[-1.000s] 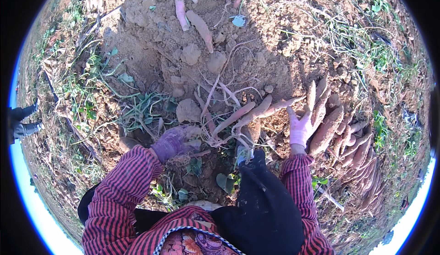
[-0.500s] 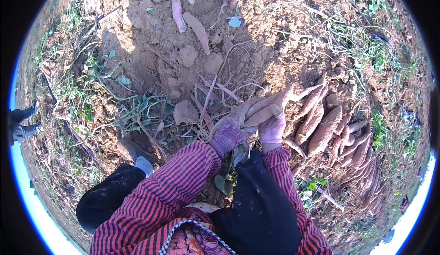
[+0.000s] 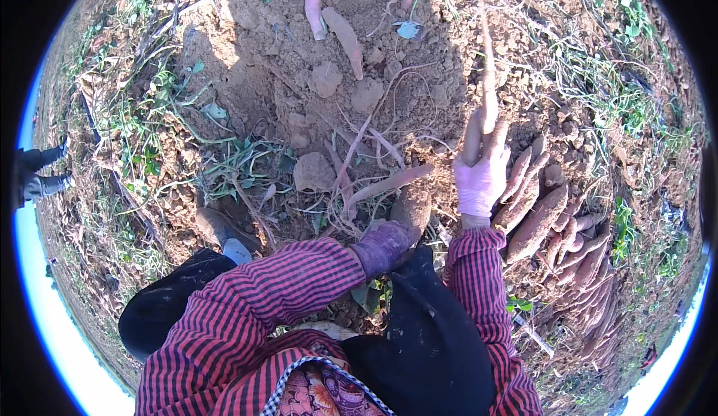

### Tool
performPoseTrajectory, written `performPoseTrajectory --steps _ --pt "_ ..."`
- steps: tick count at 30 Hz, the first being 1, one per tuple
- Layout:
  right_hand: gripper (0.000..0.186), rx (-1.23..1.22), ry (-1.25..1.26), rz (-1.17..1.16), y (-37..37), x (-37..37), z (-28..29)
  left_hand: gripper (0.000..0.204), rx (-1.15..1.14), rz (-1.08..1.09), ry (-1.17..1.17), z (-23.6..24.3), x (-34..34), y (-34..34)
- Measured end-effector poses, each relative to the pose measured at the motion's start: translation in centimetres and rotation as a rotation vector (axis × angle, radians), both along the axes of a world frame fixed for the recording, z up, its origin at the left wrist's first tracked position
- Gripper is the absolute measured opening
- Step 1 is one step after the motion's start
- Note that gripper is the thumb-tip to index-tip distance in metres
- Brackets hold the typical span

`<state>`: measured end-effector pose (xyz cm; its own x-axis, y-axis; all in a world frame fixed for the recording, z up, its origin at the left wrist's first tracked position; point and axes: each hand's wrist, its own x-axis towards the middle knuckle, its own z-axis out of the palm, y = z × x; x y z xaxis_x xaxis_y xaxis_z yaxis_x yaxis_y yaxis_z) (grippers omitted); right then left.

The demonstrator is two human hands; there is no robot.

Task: The person digs into the soil with a hoe and by hand to unearth sweet potatoes, then separates them from the vines and places them in a pile on the ground.

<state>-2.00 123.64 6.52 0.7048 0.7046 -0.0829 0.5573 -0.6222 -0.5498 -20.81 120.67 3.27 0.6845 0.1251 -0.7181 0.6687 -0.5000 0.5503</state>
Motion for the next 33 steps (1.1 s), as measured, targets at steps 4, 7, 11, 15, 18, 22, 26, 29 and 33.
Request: performPoseTrajectory --steps 4,7,11,15,18,22,26,29,33 --pt "0.066 -0.231 -0.644 0.193 -1.3 3.1 -0.5 0.05 0.335 0.552 -0.598 2.3 -7.4 -0.1" --pt "0.03 0.198 -0.064 0.855 -1.9 -2.3 -3.1 0.061 0.511 0.858 -0.33 -0.6 -10.4 -0.2" --pt "0.016 -0.048 -0.299 1.244 -0.2 -9.3 -6.8 0.068 0.665 0.795 -0.039 -6.1 -10.5 -0.3" --pt "0.015 -0.15 -0.251 1.231 -0.8 -9.7 -7.1 0.059 0.506 1.201 -0.084 -8.5 -9.5 -0.6" --pt "0.02 -0.072 -0.03 1.123 -2.7 -8.9 -6.2 0.042 0.173 1.299 0.026 -8.7 -9.7 0.1" --pt "0.044 -0.384 0.584 0.751 -4.1 -9.8 -5.8 0.025 -0.366 1.423 -0.103 -7.9 -10.9 1.9" --pt "0.046 -0.306 1.016 0.597 -3.3 -10.6 -5.2 0.032 -0.451 1.341 -0.465 -5.5 -12.8 2.3" --pt "0.048 -0.039 0.628 0.925 -2.0 -10.3 -2.9 0.033 -0.128 1.108 -0.665 -2.7 -13.9 2.4" --pt "0.061 0.092 0.159 1.035 1.0 -10.2 1.3 0.029 -0.479 1.396 -0.474 1.3 -14.4 4.9"
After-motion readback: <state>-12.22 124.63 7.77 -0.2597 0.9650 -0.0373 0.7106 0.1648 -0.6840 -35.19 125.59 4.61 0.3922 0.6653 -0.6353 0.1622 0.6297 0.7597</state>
